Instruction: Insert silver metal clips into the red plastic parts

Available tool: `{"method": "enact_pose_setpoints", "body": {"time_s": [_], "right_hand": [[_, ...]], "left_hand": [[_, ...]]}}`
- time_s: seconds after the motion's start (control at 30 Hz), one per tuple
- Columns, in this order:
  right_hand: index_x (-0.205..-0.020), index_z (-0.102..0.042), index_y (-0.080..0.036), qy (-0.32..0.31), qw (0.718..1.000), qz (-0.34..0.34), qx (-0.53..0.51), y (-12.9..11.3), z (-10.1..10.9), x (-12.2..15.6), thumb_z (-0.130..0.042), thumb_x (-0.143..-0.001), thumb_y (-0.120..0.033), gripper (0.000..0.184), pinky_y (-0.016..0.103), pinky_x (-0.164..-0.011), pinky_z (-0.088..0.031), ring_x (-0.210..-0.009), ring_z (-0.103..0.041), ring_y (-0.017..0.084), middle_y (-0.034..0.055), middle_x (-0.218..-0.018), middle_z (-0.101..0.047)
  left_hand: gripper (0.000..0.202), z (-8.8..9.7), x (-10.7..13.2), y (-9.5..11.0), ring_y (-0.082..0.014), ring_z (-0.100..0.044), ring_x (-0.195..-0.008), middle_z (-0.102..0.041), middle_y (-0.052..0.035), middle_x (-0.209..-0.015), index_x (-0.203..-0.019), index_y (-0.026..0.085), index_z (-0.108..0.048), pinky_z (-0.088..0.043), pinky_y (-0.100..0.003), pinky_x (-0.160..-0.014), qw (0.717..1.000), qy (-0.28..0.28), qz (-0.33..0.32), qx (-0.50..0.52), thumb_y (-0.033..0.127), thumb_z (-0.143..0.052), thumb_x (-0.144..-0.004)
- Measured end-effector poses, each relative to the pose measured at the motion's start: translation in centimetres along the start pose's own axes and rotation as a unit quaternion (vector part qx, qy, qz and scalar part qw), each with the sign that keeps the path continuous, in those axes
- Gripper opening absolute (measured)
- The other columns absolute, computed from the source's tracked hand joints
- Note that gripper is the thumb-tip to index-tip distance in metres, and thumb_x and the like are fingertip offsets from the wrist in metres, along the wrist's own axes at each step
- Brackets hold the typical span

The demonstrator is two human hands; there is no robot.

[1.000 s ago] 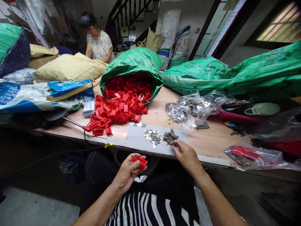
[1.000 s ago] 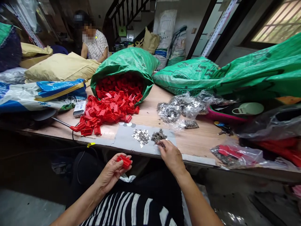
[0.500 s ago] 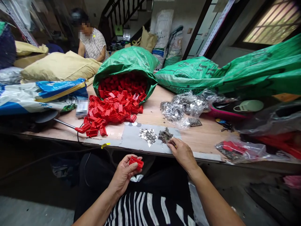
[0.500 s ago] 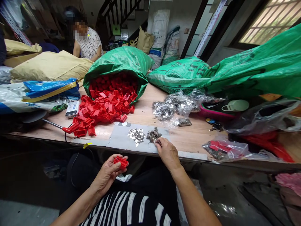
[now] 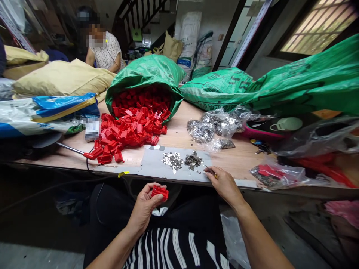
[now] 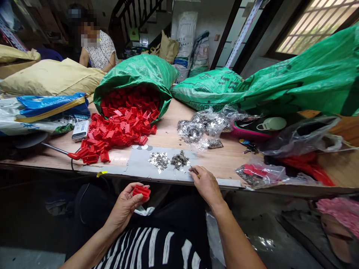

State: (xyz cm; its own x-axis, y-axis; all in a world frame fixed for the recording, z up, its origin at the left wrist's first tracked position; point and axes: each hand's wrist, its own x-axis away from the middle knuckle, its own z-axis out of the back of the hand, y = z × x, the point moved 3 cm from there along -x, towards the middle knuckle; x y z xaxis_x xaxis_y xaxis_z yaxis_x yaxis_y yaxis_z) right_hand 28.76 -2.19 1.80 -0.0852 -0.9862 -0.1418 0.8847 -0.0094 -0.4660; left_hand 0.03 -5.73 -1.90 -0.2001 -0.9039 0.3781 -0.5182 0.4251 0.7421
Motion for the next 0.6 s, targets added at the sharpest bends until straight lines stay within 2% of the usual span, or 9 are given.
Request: {"method": "enact_pose_setpoints", "body": {"time_s": [0.2, 0.37, 0.47, 0.6], "right_hand": [[-0.086, -0.064, -0.023, -0.014, 1.000, 0.007, 0.004, -1.1, -0.9, 0.0, -0.052, -0.085, -0.031, 0.015, 0.031, -0.074, -0.046, -0.084, -0.064, 0.021, 0.0037, -0.090, -0.070], [-0.086, -0.063, -0.023, 0.025, 1.000, 0.010, 0.016, -1.4, -0.7, -0.2, -0.050, -0.086, -0.034, 0.017, 0.031, -0.070, -0.045, -0.079, -0.064, 0.021, 0.0045, -0.088, -0.069], [-0.090, -0.061, -0.022, 0.048, 0.998, -0.010, -0.036, -2.0, -0.2, -0.2, -0.050, -0.086, -0.035, 0.017, 0.030, -0.068, -0.045, -0.076, -0.065, 0.021, 0.0047, -0.087, -0.070], [-0.089, -0.061, -0.021, -0.011, 0.986, 0.048, -0.159, -5.4, -0.5, 0.6, -0.053, -0.087, -0.037, 0.017, 0.025, -0.064, -0.046, -0.071, -0.063, 0.016, 0.0036, -0.083, -0.069]], "left_hand": [[0.035, -0.1, -0.3, 0.0, -0.0169, -0.069, -0.087, -0.072, -0.0111, -0.106, -0.097, 0.015, -0.063, -0.054, -0.026, -0.078, 0.999, 0.003, -0.034, -0.037, 0.020, -0.080, -0.067], [0.035, -0.6, -0.3, 1.0, -0.0164, -0.068, -0.088, -0.073, -0.0077, -0.105, -0.095, 0.018, -0.065, -0.051, -0.026, -0.084, 0.993, 0.013, -0.093, -0.071, 0.015, -0.081, -0.064], [0.036, -1.0, -0.2, 1.8, -0.0174, -0.068, -0.086, -0.073, -0.0058, -0.103, -0.093, 0.020, -0.068, -0.051, -0.025, -0.084, 0.984, 0.026, -0.134, -0.118, 0.013, -0.082, -0.061], [0.039, -1.2, -0.2, 2.3, -0.0198, -0.067, -0.089, -0.073, -0.0046, -0.100, -0.096, 0.023, -0.070, -0.050, -0.026, -0.087, 0.960, 0.036, -0.195, -0.198, 0.015, -0.083, -0.060]]}}
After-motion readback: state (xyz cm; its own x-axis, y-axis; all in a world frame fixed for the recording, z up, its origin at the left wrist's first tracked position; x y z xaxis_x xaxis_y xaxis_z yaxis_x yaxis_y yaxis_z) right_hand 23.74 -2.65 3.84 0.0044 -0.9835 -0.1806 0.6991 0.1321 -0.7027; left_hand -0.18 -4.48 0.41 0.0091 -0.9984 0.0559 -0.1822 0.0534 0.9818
